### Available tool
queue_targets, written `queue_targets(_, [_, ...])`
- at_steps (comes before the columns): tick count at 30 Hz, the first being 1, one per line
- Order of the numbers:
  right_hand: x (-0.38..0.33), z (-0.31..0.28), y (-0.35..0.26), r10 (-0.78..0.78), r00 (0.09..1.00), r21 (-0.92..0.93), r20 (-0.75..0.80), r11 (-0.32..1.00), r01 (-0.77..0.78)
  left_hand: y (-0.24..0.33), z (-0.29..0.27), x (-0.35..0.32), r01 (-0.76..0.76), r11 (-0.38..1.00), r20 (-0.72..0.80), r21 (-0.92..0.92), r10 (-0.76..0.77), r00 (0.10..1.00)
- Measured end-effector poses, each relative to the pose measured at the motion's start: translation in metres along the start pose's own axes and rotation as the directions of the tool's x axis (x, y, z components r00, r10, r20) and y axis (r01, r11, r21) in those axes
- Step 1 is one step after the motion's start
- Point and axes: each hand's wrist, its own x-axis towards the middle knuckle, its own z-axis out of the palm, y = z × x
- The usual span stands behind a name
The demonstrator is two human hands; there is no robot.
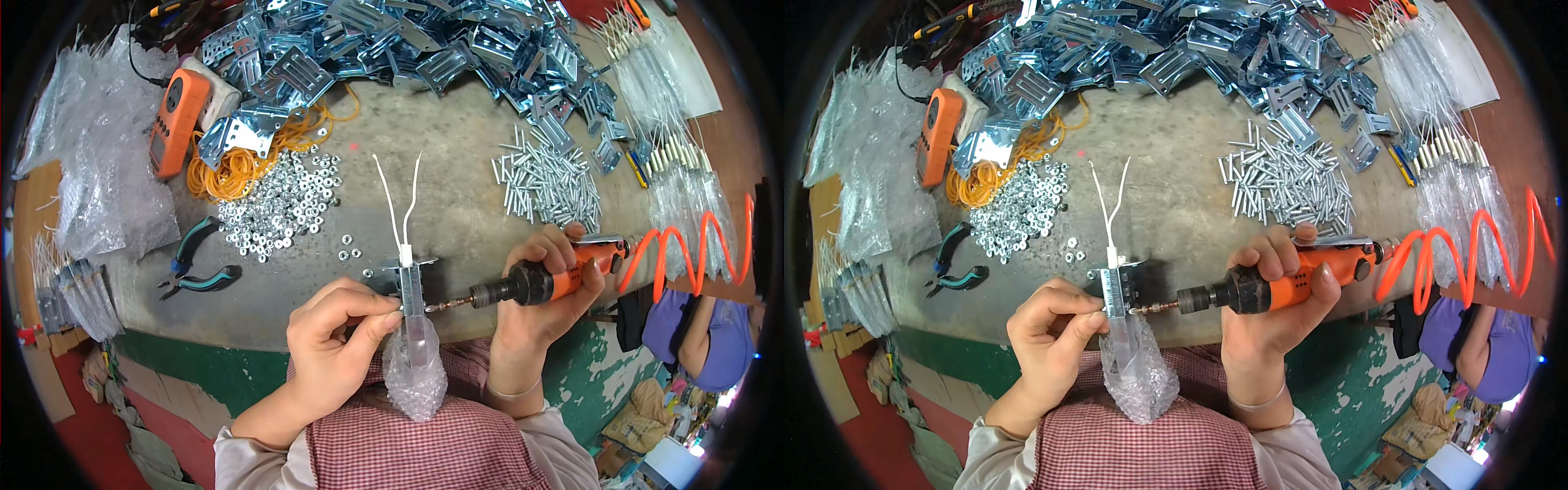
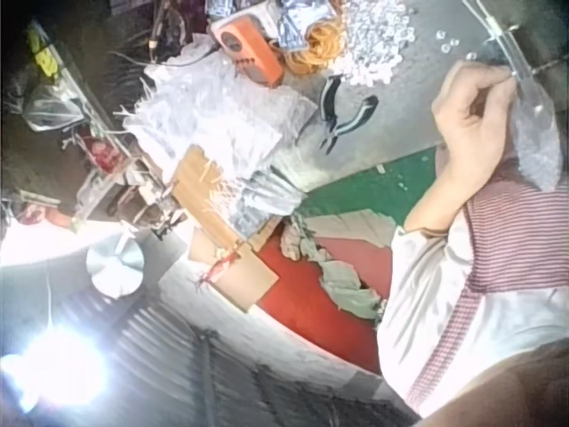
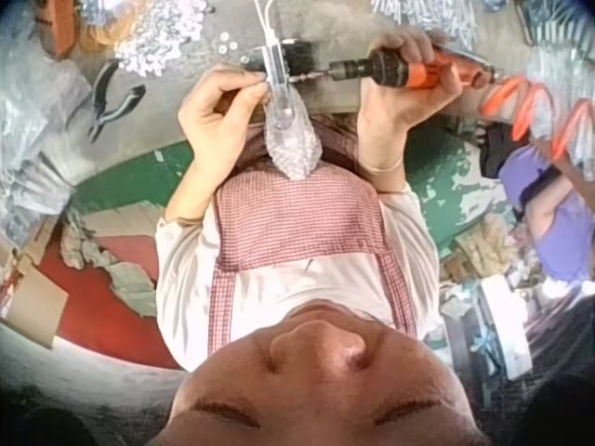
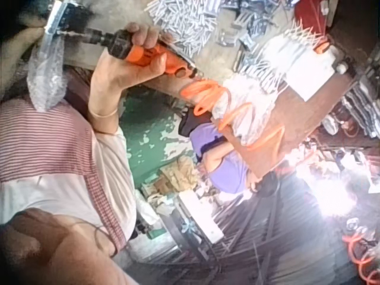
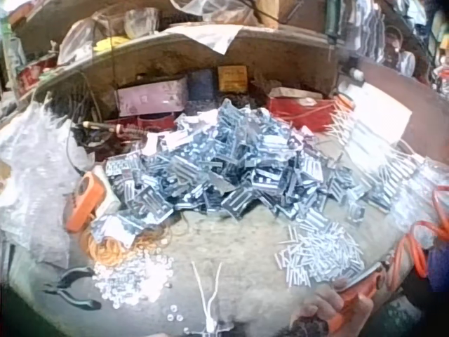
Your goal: Assembling metal brackets onto electrical components using a power screwdriver at a workbench.
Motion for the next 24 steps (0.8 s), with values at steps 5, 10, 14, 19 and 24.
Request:
queue_targets(5, [0.0007,-0.0015,0.0002,-0.024,1.0,-0.017,0.007,1.0,0.025,0.0013,0.0011,-0.0036,0.064,0.995,0.014,-0.074,-0.063,0.998])
queue_targets(10, [0.0004,-0.0015,0.0011,-0.042,0.999,-0.043,-0.009,0.998,0.041,0.0005,0.0042,-0.0042,0.066,0.987,0.006,-0.148,-0.066,0.998])
queue_targets(14, [-0.0011,-0.0045,0.0007,-0.065,0.998,-0.083,0.022,0.994,0.067,-0.0001,0.0049,-0.0051,0.014,0.995,0.023,-0.104,-0.012,1.0])
queue_targets(19, [-0.0004,-0.0032,0.003,-0.084,0.996,-0.082,-0.002,0.993,0.083,-0.0035,0.005,-0.0034,-0.061,0.997,0.024,-0.048,0.062,0.998])
queue_targets(24, [-0.0001,-0.0005,0.0033,-0.065,0.998,-0.093,-0.004,0.994,0.064,-0.0044,0.0038,-0.0017,-0.076,0.997,0.037,-0.024,0.077,0.996])
